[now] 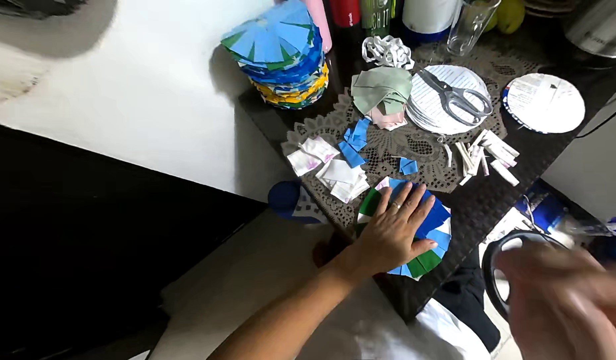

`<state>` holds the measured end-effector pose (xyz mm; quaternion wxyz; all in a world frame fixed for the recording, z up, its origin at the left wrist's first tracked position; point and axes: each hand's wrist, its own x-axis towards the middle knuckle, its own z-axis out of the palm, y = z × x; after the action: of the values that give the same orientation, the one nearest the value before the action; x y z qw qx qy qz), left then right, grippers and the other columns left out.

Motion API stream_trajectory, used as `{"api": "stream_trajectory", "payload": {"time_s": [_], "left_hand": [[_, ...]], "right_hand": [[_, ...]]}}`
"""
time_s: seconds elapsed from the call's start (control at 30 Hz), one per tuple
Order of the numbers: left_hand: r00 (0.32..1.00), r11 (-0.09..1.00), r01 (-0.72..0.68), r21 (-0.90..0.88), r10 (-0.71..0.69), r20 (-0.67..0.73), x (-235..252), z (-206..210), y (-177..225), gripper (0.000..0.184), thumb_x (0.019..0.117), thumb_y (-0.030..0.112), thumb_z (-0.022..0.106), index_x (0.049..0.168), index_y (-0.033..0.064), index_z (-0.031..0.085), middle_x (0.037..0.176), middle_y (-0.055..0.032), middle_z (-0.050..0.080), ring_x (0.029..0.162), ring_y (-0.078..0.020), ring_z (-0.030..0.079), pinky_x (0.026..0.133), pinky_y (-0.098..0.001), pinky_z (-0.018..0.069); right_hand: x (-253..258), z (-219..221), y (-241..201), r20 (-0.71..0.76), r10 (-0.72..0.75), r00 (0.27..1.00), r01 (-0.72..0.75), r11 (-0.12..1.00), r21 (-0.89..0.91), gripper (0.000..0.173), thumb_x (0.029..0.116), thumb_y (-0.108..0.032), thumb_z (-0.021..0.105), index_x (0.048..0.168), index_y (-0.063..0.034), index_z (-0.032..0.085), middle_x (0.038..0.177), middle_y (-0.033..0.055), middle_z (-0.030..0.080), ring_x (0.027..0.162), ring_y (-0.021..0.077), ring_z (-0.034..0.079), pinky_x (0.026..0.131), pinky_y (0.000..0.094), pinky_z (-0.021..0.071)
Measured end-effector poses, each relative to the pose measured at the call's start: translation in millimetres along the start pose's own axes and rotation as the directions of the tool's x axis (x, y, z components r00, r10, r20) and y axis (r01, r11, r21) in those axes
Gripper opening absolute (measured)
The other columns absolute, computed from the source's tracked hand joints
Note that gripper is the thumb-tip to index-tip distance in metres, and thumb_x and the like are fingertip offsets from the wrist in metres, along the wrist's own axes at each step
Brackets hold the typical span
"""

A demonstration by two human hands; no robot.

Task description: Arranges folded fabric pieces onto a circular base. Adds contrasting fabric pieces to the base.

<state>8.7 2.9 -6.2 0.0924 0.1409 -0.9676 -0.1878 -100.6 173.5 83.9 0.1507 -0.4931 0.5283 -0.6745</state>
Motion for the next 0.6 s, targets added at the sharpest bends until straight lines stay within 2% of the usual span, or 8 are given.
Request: {"api": "stream_trajectory", "payload": {"time_s": [0.03, 0.1, 0.13, 0.23, 0.3, 0.4, 0.5, 0.6], "left_hand": [[0.999, 0.999, 0.017, -0.041, -0.019, -0.049, -0.7, -4.6, -0.4, 0.069, 0.1026, 0.053, 0.048, 0.154, 0.0078, 0.046, 0.16, -0.0156, 0.042, 0.151, -0.0364, 0.033, 0.12, -0.067, 0.0188], [0.985, 0.994, 0.076, -0.073, -0.086, -0.151, -1.0, -19.6, -5.8, 0.055, 0.1019, 0.041, 0.055, 0.146, 0.0073, 0.056, 0.152, -0.0147, 0.052, 0.144, -0.0363, 0.045, 0.116, -0.0643, 0.0314], [0.975, 0.988, 0.126, -0.089, -0.14, -0.172, -1.1, -30.1, -12.0, 0.049, 0.1021, 0.034, 0.057, 0.143, 0.0072, 0.06, 0.148, -0.014, 0.056, 0.141, -0.0356, 0.049, 0.114, -0.0621, 0.0364], [0.925, 0.95, 0.289, -0.115, -0.309, -0.224, -1.9, -65.4, -43.2, 0.033, 0.1006, 0.016, 0.06, 0.13, 0.004, 0.068, 0.136, -0.016, 0.064, 0.127, -0.0339, 0.06, 0.105, -0.0567, 0.0467], [0.877, 0.908, 0.404, -0.107, -0.418, -0.239, 2.1, -85.4, -66.4, 0.029, 0.1005, 0.01, 0.06, 0.127, 0.0017, 0.069, 0.131, -0.0188, 0.065, 0.12, -0.0363, 0.063, 0.101, -0.0563, 0.0493], [0.82, 0.849, 0.515, -0.117, -0.527, -0.222, 17.8, -101.5, -96.3, 0.028, 0.1023, 0.007, 0.056, 0.126, -0.0013, 0.068, 0.124, -0.023, 0.067, 0.115, -0.0395, 0.064, 0.099, -0.0577, 0.0493], [0.777, 0.797, 0.58, -0.171, -0.604, -0.18, 45.8, -107.9, -111.3, 0.028, 0.1044, 0.01, 0.052, 0.125, 0.0001, 0.068, 0.122, -0.0204, 0.069, 0.115, -0.0352, 0.066, 0.101, -0.0545, 0.0496], [0.726, 0.737, 0.64, -0.217, -0.672, -0.143, 75.3, -107.4, -116.4, 0.029, 0.1059, 0.019, 0.053, 0.119, 0.0017, 0.072, 0.118, -0.0198, 0.07, 0.115, -0.0359, 0.065, 0.101, -0.057, 0.047]], "right_hand": [[5.7, -4.3, 33.4, -0.111, 0.005, 0.994, -0.011, 0.999, -0.053, 0.021, 0.1063, -0.031, 0.053, 0.102, -0.0265, 0.073, 0.103, -0.0139, 0.073, 0.098, 0.0022, 0.069, 0.086, 0.0219, 0.0572], [11.7, -10.0, 78.7, -0.264, 0.084, 0.961, -0.112, 0.99, -0.091, 0.019, 0.1013, -0.01, 0.05, 0.1, -0.0144, 0.068, 0.097, -0.0097, 0.072, 0.09, 0.0037, 0.068, 0.081, 0.0235, 0.0579], [11.8, -11.8, 92.3, -0.293, 0.122, 0.948, -0.161, 0.981, -0.111, 0.018, 0.1, -0.005, 0.048, 0.102, -0.0093, 0.065, 0.095, -0.0086, 0.071, 0.088, 0.0028, 0.068, 0.081, 0.0227, 0.0579], [4.9, -10.3, 117.9, -0.308, 0.128, 0.943, -0.199, 0.957, -0.211, 0.017, 0.0989, -0.002, 0.048, 0.105, 0.002, 0.063, 0.096, -0.0028, 0.069, 0.087, 0.0005, 0.066, 0.081, 0.0196, 0.0564], [0.5, -7.4, 129.4, -0.293, 0.058, 0.954, -0.172, 0.908, -0.382, 0.022, 0.0983, -0.003, 0.05, 0.107, 0.0097, 0.066, 0.096, 0.0074, 0.069, 0.087, 0.0015, 0.065, 0.08, 0.0172, 0.0546], [-1.4, -2.7, 137.3, -0.254, -0.035, 0.967, -0.124, 0.803, -0.582, 0.024, 0.0983, -0.007, 0.053, 0.104, 0.008, 0.07, 0.094, 0.0158, 0.07, 0.083, 0.0079, 0.065, 0.077, 0.0184, 0.0522], [-0.3, -1.3, 136.1, -0.261, -0.061, 0.964, -0.13, 0.745, -0.655, 0.023, 0.0977, -0.008, 0.053, 0.102, 0.0048, 0.072, 0.091, 0.0154, 0.071, 0.08, 0.0133, 0.066, 0.074, 0.0243, 0.0531], [-0.1, 0.1, 134.6, -0.27, -0.067, 0.961, -0.14, 0.722, -0.678, 0.023, 0.0971, -0.007, 0.053, 0.101, 0.0037, 0.073, 0.09, 0.0146, 0.071, 0.08, 0.0169, 0.066, 0.074, 0.0316, 0.0514]]}}
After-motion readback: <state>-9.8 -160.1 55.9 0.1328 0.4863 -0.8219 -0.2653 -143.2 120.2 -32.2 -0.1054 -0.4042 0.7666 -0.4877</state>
